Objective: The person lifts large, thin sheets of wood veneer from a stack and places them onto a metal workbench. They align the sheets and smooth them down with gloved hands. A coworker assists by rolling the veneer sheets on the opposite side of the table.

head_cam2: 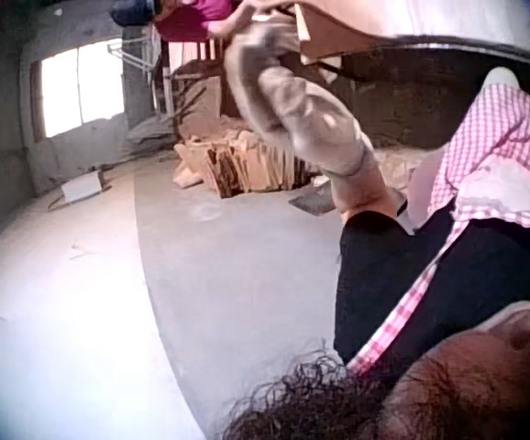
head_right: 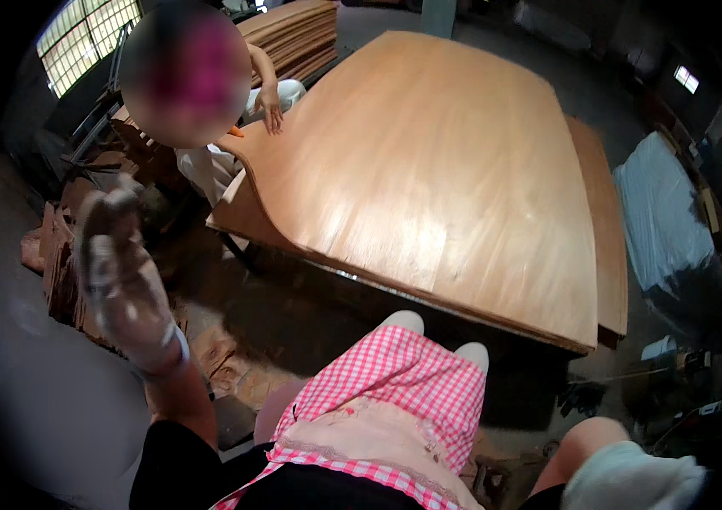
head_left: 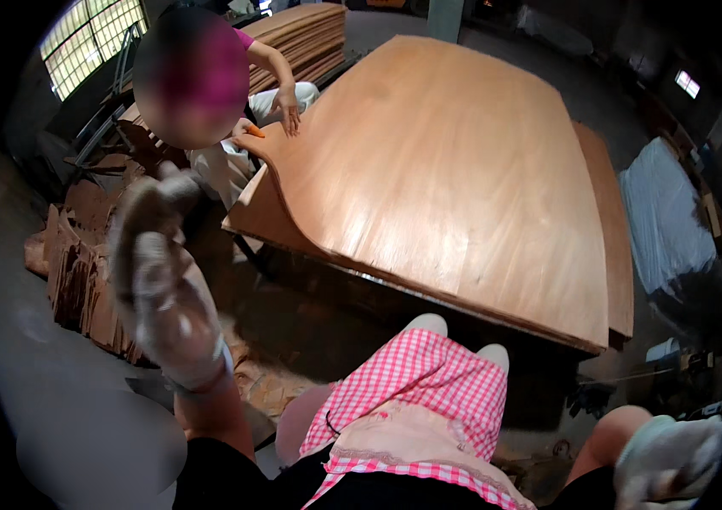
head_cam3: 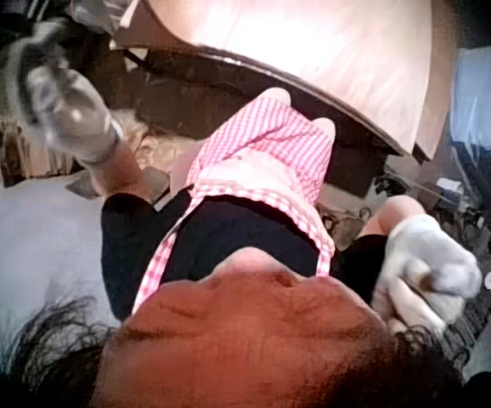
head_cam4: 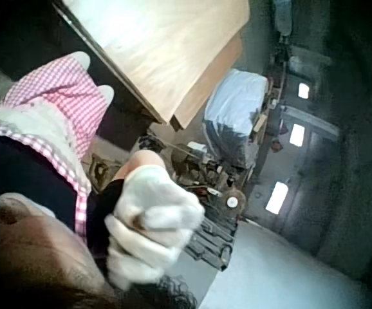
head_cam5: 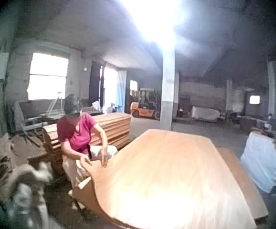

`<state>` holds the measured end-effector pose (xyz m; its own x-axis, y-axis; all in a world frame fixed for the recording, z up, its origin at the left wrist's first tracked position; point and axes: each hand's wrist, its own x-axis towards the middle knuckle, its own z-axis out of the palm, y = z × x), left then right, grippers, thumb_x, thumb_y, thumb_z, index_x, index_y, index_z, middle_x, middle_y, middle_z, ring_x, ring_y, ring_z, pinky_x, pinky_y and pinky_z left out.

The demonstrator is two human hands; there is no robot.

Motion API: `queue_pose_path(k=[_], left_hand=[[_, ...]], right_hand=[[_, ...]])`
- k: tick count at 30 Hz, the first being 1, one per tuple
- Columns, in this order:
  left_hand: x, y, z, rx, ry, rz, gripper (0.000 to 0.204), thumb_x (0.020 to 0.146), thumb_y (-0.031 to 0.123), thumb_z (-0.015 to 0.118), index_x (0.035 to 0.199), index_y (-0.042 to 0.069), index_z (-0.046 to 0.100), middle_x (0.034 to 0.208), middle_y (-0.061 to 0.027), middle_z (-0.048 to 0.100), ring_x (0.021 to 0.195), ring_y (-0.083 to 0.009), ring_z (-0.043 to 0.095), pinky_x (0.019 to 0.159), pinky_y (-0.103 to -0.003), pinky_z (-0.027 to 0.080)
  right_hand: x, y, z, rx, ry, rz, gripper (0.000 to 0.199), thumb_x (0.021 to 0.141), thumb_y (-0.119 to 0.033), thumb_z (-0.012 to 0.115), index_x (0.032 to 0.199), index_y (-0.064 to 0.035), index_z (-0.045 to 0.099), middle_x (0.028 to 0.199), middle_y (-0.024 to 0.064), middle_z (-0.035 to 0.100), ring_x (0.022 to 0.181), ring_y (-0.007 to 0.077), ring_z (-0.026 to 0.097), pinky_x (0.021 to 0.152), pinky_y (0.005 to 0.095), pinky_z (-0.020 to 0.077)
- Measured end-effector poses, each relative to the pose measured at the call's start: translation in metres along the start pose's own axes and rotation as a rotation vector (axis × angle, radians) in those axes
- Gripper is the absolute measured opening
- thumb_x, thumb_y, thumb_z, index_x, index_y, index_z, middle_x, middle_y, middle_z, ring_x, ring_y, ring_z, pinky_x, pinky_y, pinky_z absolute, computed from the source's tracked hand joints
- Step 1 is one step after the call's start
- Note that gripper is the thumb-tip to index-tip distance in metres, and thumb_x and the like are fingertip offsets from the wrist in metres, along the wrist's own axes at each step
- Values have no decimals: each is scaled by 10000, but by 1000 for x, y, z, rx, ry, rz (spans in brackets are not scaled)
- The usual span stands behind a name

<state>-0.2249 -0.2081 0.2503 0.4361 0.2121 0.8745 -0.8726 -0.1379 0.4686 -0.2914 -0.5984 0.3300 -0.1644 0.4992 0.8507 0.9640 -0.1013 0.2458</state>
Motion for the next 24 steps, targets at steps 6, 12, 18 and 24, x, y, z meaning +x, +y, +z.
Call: queue_pose_path(k=[6,12,18,24], left_hand=[[-77,-70,-7,-50,387,-602,269,947,24,509,1196,-55,577,1107,-141,651,1047,-197,616,975,-316,458],[-182,-177,-31,-140,592,-1103,328,974,112,505,1272,-26,507,1237,-145,571,1134,-237,569,991,-338,460],[-197,-289,43,-610,634,-1449,582,979,481,404,1330,19,446,1334,-194,475,1237,-286,432,1095,-428,317],[-188,-344,175,-1412,199,-1560,547,944,450,381,1296,55,519,1317,-132,543,1251,-330,464,1048,-543,336]], right_hand=[[-55,-26,37,-342,-197,618,131,818,-75,633,721,-134,568,670,-13,584,594,157,549,754,375,502],[-182,9,93,102,-352,1081,121,805,-48,559,806,-10,674,661,110,636,620,275,641,669,372,527],[-242,-3,123,138,-554,1346,176,874,-249,633,857,-91,708,691,130,630,598,276,611,558,368,484],[-291,17,155,192,-540,1466,318,928,-359,530,985,-89,688,809,141,661,718,323,640,647,403,512]])
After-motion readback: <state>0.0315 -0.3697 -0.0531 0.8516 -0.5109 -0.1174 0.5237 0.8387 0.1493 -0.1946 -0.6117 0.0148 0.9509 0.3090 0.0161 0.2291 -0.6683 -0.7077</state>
